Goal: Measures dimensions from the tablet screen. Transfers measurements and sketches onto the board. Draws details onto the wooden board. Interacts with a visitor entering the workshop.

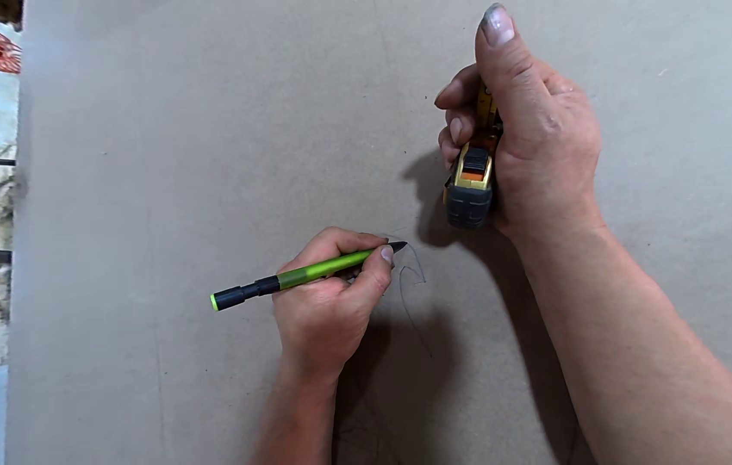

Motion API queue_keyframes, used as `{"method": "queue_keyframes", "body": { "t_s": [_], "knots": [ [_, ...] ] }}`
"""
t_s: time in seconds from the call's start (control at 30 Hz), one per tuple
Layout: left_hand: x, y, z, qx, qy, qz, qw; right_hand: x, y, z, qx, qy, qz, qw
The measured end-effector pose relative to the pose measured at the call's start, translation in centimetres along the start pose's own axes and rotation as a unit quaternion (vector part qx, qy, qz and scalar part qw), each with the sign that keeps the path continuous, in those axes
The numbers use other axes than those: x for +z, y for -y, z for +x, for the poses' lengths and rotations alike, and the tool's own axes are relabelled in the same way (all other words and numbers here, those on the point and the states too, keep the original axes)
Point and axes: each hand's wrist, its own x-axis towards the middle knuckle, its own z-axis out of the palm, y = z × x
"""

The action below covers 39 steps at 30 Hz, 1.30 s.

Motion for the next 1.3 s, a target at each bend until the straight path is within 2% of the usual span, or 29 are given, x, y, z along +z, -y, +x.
{"method": "queue_keyframes", "body": {
  "t_s": [0.7, 1.3],
  "knots": [
    [0.43, -0.37, -0.12, -0.041, -0.071, 0.01, 0.997, -0.17, 0.06, 0.07, 0.001, 0.003, -0.004, 1.0],
    [0.49, 0.23, -0.34, -0.03, -0.116, -0.007, 0.993, -0.34, -0.38, 0.59, -0.031, 0.013, 0.023, 0.999]
  ]
}}
